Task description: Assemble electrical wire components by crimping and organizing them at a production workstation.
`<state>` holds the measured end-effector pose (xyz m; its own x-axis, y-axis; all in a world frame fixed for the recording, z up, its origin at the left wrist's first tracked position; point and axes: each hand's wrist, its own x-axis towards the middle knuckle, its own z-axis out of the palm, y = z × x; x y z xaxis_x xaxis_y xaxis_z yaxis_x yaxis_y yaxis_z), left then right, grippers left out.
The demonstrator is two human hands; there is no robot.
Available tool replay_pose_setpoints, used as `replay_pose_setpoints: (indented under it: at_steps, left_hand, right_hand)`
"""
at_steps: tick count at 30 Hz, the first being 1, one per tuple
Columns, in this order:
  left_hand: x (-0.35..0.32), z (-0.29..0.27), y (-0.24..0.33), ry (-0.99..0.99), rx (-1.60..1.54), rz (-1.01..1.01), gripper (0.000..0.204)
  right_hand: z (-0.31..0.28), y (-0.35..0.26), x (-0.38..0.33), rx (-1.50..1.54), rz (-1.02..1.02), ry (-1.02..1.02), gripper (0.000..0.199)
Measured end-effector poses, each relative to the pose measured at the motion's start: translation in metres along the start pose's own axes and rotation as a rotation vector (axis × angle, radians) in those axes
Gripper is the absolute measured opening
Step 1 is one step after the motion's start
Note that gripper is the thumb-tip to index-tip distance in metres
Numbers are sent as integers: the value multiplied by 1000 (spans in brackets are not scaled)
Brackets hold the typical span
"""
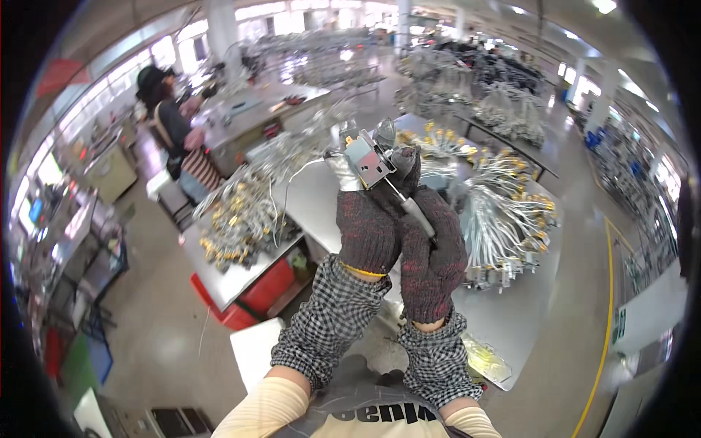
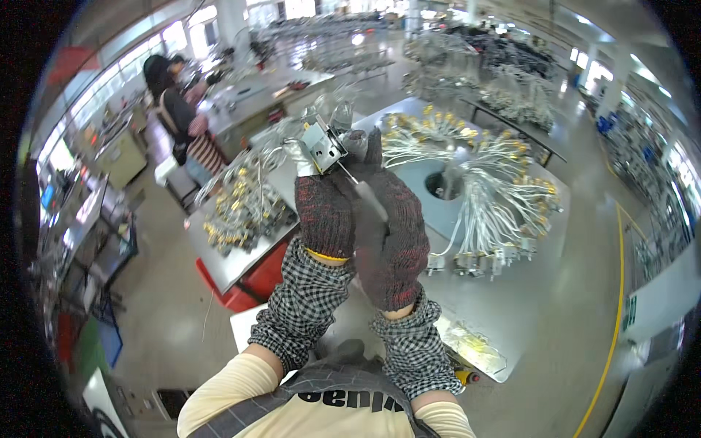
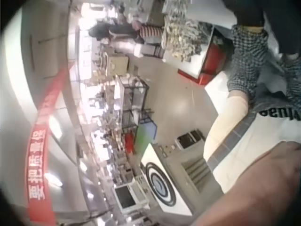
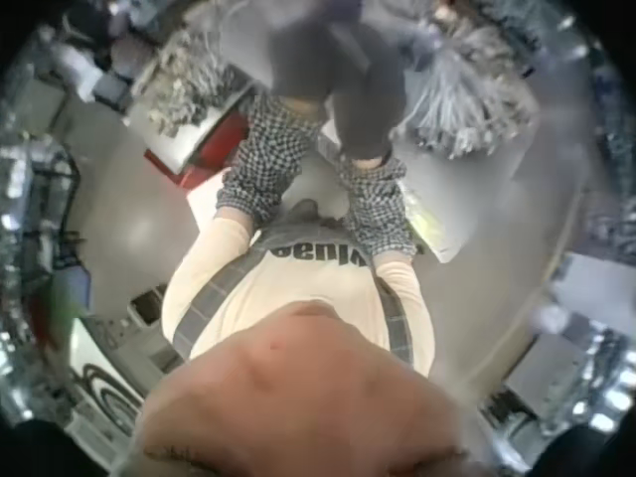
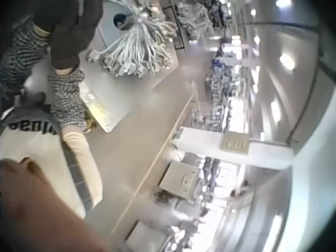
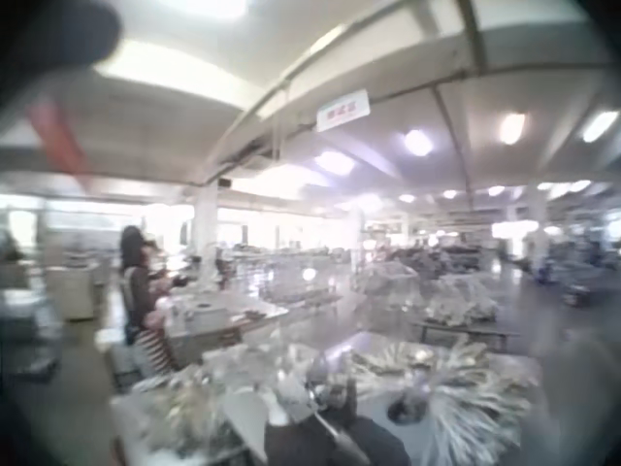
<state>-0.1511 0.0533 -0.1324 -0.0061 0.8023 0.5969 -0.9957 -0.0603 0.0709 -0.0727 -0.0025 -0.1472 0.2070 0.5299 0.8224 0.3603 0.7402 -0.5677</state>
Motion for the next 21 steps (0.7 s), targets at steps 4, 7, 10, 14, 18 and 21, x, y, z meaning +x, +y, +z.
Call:
replay_pose_setpoints:
  at_steps: [4,7,10,14,18,21]
  left_hand:
    - [-15,-28,36,161,73,128,47]
    - [-26,-43,64,296,37,127,46]
    - [-34,-49,82,212,52,268,44]
    - [-40,-52,90,354,99,319,51]
    - [-40,-52,104,295,150,394,43]
    - [-41,-56,109,256,155,359,46]
  right_hand:
    - [34,5,-14,-7,0,-140,27]
    - [58,-3,-29,135,116,-173,27]
    - [74,0,-37,104,173,-257,26]
    - [88,0,-42,232,165,-285,26]
    - [95,4,-42,146,48,-359,27]
    - [100,8,-42,140,30,-357,28]
